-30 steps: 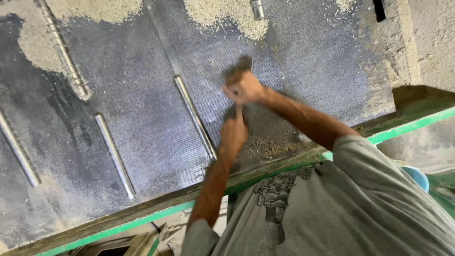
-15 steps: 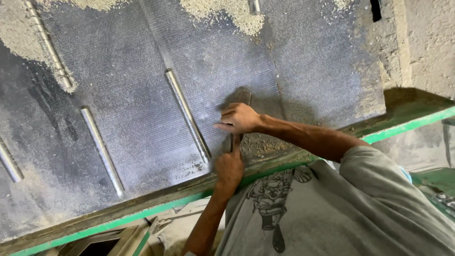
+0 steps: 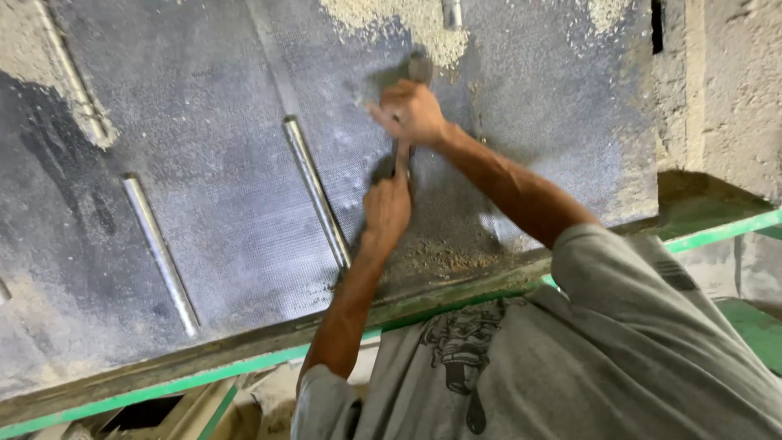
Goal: The recorder uses a scraping tool to clean rice grains and debris from a vibrating industrial mesh screen.
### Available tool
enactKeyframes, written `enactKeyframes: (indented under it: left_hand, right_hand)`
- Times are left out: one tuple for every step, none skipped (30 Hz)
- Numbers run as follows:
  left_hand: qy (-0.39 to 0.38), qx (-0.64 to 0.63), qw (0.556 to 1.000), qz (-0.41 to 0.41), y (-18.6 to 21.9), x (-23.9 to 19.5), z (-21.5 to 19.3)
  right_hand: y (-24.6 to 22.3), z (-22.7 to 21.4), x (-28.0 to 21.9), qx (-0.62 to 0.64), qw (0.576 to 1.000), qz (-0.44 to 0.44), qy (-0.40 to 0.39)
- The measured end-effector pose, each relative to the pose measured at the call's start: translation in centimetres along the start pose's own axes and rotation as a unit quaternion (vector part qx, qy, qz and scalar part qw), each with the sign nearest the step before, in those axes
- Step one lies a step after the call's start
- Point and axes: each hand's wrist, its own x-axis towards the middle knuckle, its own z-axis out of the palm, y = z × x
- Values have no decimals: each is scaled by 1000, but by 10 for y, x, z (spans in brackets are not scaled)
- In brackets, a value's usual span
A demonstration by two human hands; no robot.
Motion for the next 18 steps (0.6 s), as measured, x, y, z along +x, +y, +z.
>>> enactKeyframes:
  left_hand:
    - [-2,1,1000,1,3,-28,-1]
    - [-26,-5,1000,2,6,-55,-3]
    - [-45,-10,999,5,9,-79,-6]
    - [-44,-7,999,8,14,-89,-9]
    - [-73,-14,997,-2,20,-101,-11]
    - [-101,-20,995,-11,24,-112,-14]
    - [-102,-18,995,-11,22,-106,-12]
    - [-110,-25,994,-12,19,-101,-10]
    - [-115,-31,993,-11,17,-92,-9]
    - [-114,-30,993,-9,10,-70,-8]
    - [-42,5,999,21,5,-52,-5]
    - [30,39,997,51,-1,-34,-2]
    - [30,39,998,47,-4,-18,-11]
    - [-3,51,998,38,-7,-2,-20]
    - [-32,64,997,32,-11,17,-31]
    - [-27,65,997,32,-13,18,-35]
    - [-22,45,998,30,-13,18,-37]
    - [-16,25,999,28,-13,19,-39]
  right_hand:
    - [-22,4,-20,0,1000,2,1]
    - [-44,7,-38,18,1000,13,-10]
    - [-63,10,-54,33,999,20,-19]
    - [-74,5,-58,32,999,20,-15]
    - [-87,1,-64,41,999,4,6]
    - [-99,-3,-70,50,998,-11,28]
    - [-91,-1,-70,51,998,-10,29]
    - [-83,2,-70,52,998,-15,33]
    - [-72,3,-68,50,998,-21,38]
    - [-55,4,-55,48,998,-21,40]
    - [-39,5,-44,48,998,-2,36]
    - [-24,7,-32,47,998,17,31]
    - [-12,8,-21,51,998,15,29]
    - [-1,10,-9,66,997,45,19]
    - [13,11,6,76,994,72,11]
    - [13,14,11,75,995,67,13]
    - [13,14,13,49,997,51,32]
    - [14,16,15,23,998,34,52]
